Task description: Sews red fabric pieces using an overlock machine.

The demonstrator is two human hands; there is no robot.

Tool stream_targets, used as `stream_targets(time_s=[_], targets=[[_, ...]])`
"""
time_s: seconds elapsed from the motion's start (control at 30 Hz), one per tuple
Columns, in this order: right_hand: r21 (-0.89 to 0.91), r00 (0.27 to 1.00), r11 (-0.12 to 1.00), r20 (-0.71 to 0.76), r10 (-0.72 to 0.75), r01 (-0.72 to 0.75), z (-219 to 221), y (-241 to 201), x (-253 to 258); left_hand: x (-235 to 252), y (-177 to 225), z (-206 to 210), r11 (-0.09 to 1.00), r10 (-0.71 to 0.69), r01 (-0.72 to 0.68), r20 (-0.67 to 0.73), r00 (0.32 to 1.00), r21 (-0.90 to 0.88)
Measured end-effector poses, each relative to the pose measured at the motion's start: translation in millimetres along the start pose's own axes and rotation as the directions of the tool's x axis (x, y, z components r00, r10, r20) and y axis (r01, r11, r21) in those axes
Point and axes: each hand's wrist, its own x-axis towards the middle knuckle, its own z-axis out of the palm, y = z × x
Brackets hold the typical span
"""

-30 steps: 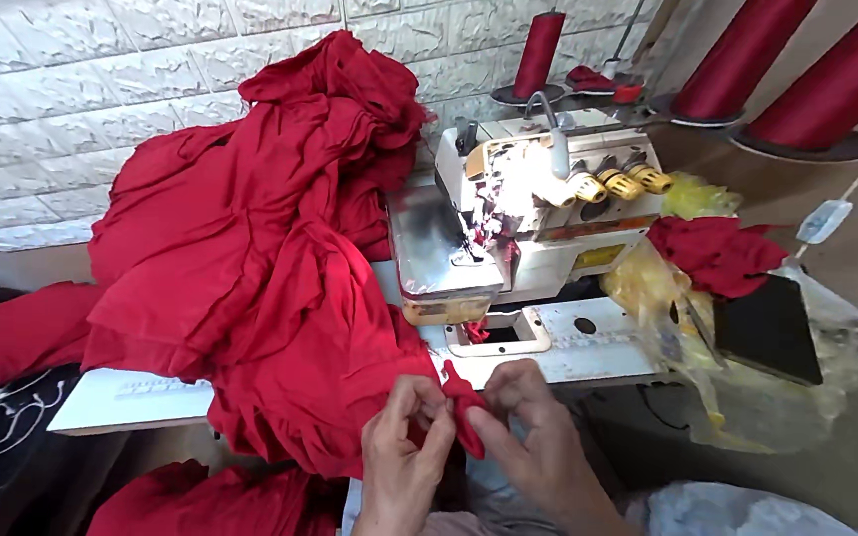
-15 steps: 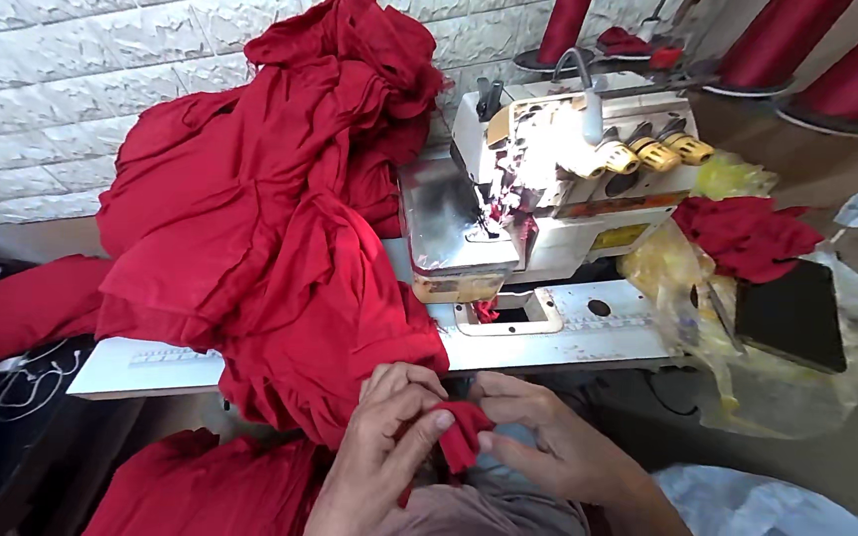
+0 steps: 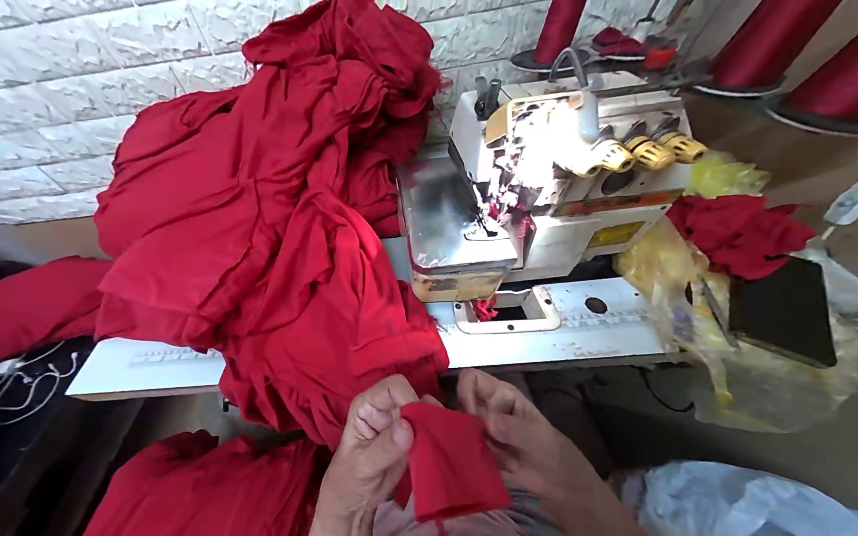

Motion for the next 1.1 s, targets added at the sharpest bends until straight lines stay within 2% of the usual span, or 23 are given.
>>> stream_targets(time_s=[0.1,0.17,0.27,0.37,0.43,0.5,0.57,0.63,0.67,0.7,0.77,0.83,0.9,0.93,1.1], targets=[[0.007,0.984,0.997,-0.161,0.076,-0.076,9.8,5.1,3.9,2.9,-4.7,2.5,0.991,-0.051,0.055,0.029,0.998,-0.125],[0.011,0.981,0.998,-0.187,0.057,-0.055,1.8,14.1,2.2,2.6,-8.7,0.7,0.981,-0.082,0.092,0.065,0.994,-0.171],[-0.314,0.961,0.947,-0.236,-0.145,0.066,-9.8,8.0,2.5,2.6,-9.7,-0.9,0.968,-0.132,0.14,0.053,0.99,-0.21],[-0.609,0.898,0.779,-0.246,-0.364,0.149,-17.8,-18.8,3.3,2.0,-8.5,-3.0,0.976,-0.169,0.165,-0.014,0.986,-0.142],[-0.712,0.878,0.669,-0.163,-0.45,0.211,-18.6,-37.8,3.4,2.0,-9.9,-4.8,0.977,-0.192,0.187,-0.036,0.981,-0.099],[-0.793,0.904,0.555,-0.013,-0.427,0.251,-15.0,-51.8,4.1,3.4,-11.4,-4.5,0.976,-0.199,0.195,-0.03,0.98,-0.095],[-0.882,0.935,0.4,0.11,-0.337,0.248,-8.4,-58.1,6.4,5.9,-12.6,-2.4,0.977,-0.193,0.191,-0.017,0.981,-0.093],[-0.951,0.94,0.213,0.151,-0.306,0.222,-3.2,-57.0,8.7,8.7,-12.1,0.4,0.978,-0.196,0.194,-0.014,0.981,-0.071],[-0.96,0.935,0.17,0.159,-0.318,0.221,-3.2,-55.7,10.3,9.8,-11.2,1.3,0.979,-0.203,0.202,-0.012,0.979,-0.037],[-0.958,0.93,0.175,0.16,-0.331,0.227,-4.7,-55.6,11.6,10.2,-10.2,1.9,0.977,-0.215,0.215,-0.013,0.977,0.009],[-0.938,0.939,0.256,0.149,-0.31,0.233,-9.5,-60.4,11.7,9.4,-8.6,1.4,0.961,-0.244,0.244,-0.014,0.97,0.133],[-0.897,0.967,0.396,0.11,-0.228,0.195,-12.5,-67.6,9.8,8.4,-6.6,1.8,0.938,-0.267,0.267,-0.033,0.963,0.222],[-0.836,0.985,0.527,0.085,-0.152,0.153,-13.3,-70.4,8.4,8.3,-5.1,0.7,0.936,-0.277,0.273,-0.013,0.961,0.223],[-0.829,0.987,0.538,0.093,-0.134,0.151,-13.6,-71.1,8.3,8.5,-4.9,0.4,0.938,-0.276,0.271,-0.007,0.961,0.218],[-0.896,0.983,0.406,0.146,-0.108,0.178,-13.2,-74.8,8.0,9.8,-9.4,1.7,0.958,-0.26,0.263,-0.042,0.965,0.109]])
